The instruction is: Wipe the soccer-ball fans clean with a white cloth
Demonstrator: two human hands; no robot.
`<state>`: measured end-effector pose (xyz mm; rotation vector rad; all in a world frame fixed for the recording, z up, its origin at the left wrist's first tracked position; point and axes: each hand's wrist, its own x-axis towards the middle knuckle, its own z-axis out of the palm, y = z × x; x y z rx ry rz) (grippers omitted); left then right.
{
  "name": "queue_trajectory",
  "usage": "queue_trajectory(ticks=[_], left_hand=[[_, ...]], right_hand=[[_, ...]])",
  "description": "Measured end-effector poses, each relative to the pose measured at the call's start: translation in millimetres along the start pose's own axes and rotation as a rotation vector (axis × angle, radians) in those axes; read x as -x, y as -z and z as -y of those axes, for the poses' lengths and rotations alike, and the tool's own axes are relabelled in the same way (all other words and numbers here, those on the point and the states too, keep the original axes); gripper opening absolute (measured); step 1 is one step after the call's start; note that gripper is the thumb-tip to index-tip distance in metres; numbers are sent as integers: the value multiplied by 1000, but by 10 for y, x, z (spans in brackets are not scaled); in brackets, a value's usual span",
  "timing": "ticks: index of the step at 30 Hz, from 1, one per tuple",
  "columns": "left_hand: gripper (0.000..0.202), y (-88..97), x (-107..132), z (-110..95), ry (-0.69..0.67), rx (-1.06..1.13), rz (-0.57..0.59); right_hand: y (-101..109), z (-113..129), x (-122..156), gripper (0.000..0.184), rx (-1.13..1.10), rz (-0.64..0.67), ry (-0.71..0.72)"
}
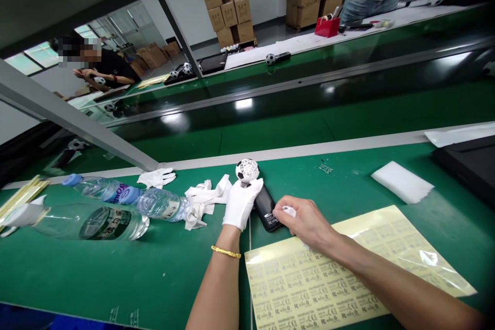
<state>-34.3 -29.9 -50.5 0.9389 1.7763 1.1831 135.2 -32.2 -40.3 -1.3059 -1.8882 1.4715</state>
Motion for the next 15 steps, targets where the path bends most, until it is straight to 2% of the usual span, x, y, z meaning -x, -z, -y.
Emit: queue_trajectory(ticks=[15], left_hand=[[27,4,-16,41,4,-5,3]], right_hand=[[-14,-14,-20,16,61,-14,46]])
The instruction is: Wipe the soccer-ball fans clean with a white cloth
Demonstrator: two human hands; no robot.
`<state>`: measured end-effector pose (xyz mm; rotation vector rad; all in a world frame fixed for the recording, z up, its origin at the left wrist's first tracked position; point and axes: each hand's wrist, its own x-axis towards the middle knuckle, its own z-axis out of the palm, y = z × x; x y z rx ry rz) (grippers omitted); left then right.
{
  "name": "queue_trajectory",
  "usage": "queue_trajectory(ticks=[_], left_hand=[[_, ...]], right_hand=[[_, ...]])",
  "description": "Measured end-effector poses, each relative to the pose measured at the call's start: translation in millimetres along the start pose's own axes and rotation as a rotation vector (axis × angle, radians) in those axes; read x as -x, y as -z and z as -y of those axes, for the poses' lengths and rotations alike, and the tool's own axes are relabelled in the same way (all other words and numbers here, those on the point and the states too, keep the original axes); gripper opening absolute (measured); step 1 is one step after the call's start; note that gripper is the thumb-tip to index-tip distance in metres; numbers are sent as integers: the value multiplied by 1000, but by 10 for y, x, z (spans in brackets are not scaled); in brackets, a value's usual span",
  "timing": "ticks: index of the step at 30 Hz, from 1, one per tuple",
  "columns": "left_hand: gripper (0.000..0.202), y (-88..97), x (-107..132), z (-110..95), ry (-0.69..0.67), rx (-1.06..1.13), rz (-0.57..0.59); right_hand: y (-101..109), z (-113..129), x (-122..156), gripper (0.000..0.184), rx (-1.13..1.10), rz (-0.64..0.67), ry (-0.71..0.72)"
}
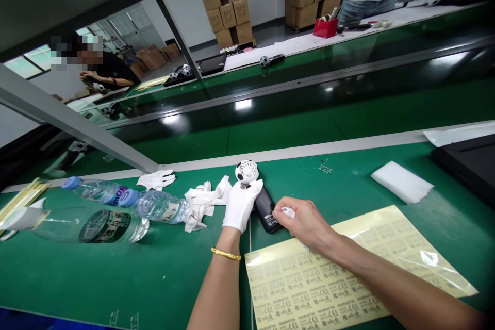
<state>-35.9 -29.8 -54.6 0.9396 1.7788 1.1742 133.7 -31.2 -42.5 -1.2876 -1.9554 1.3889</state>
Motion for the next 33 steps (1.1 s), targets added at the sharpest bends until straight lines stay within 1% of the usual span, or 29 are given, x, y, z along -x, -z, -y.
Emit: queue_trajectory(ticks=[4,9,13,19,26,33], left_hand=[[31,7,8,10,3,-2,0],[32,13,-2,12,5,-16,1],[34,14,-19,46,-19,13,9],[33,21,-29,89,-33,31,11],[32,18,-28,77,-27,34,15],[35,22,-13,63,-18,43,17]], right_hand=[[3,6,-9,16,37,-14,32],[-15,-12,-11,16,75,-8,33],[-38,2,-7,16,106,3,34],[-71,37,6,15,193,2,-8],[-116,-50,17,15,185,-33,32],[-125,-44,45,16,131,-47,47]])
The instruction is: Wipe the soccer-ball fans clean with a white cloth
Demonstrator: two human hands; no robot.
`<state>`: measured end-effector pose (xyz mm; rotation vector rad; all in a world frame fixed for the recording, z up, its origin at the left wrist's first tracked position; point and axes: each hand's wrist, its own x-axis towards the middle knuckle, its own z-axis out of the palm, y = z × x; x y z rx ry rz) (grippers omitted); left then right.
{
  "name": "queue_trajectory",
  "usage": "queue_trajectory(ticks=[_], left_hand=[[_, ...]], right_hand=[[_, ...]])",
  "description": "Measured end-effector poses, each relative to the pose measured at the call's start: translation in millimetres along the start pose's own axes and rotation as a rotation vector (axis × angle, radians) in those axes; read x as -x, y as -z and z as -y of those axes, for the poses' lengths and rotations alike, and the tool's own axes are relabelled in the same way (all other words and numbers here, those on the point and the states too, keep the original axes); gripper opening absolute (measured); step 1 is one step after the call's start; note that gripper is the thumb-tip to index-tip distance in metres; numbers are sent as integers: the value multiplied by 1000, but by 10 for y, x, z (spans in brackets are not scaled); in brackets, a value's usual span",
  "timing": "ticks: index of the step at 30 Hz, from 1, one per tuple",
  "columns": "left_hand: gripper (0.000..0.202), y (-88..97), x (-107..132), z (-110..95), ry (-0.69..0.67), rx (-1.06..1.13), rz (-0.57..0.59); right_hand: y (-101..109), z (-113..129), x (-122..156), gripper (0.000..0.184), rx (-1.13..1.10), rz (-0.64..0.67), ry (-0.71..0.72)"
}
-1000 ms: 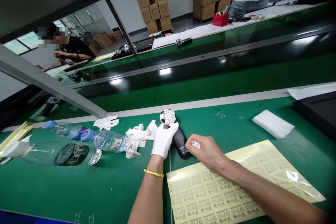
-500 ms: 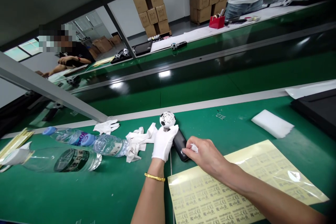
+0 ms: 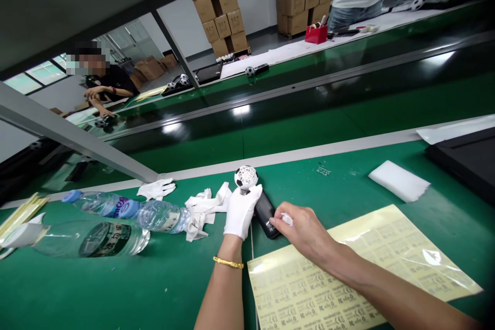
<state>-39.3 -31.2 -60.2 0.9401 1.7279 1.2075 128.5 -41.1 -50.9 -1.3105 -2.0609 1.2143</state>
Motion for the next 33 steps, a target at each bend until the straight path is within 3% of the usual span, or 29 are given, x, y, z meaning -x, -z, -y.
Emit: queue_trajectory(ticks=[19,23,27,29,33], left_hand=[[35,-7,9,-23,4,-15,-7],[35,-18,3,-45,8,-44,-22],[34,-36,16,-94,-1,-69,-33],[33,-39,25,-108,-18,-77,-32],[31,-35,32,-105,-34,-88,-41]], right_hand=[[-5,-44,9,22,-115,-39,40],[-51,-99,69,20,4,-88,259],[111,42,130,24,129,-145,468],[230,150,122,22,57,-120,393],[297,204,33,21,-136,52,28]])
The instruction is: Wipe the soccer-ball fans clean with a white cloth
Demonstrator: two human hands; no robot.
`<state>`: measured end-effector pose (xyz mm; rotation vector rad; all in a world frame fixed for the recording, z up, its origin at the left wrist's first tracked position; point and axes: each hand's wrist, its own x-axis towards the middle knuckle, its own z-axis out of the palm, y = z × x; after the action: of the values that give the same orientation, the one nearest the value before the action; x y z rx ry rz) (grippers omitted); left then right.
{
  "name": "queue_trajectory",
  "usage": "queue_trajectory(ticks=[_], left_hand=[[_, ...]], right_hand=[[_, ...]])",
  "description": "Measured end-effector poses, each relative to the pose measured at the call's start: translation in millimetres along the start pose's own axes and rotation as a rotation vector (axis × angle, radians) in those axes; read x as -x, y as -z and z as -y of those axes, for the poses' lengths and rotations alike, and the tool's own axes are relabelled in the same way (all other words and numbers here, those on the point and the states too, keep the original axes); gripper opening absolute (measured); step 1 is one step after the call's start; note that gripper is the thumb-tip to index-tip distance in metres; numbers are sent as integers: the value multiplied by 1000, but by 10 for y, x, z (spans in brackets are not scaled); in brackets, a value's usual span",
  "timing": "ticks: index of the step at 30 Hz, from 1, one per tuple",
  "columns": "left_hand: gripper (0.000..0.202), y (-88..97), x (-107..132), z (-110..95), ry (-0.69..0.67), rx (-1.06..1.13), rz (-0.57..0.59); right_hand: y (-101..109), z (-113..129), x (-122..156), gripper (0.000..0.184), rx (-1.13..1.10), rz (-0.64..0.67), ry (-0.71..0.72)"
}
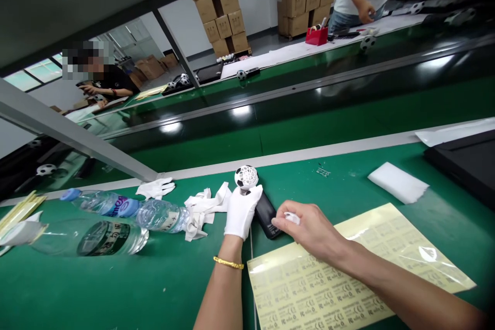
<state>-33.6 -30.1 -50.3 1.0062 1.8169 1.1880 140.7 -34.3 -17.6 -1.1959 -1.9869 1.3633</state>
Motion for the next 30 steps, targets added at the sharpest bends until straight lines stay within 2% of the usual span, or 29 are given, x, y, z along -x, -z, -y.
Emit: queue_trajectory(ticks=[2,5,14,30], left_hand=[[32,1,-1,8,11,5,9],[32,3,-4,12,25,8,9],[33,0,-4,12,2,24,26],[33,-5,-12,26,14,3,12]], right_hand=[[-54,-71,-44,20,-90,12,-109],[-151,-180,-78,17,-160,-6,-162],[-206,-132,-108,15,-26,-89,-146],[-174,-106,-95,15,0,-58,-176]])
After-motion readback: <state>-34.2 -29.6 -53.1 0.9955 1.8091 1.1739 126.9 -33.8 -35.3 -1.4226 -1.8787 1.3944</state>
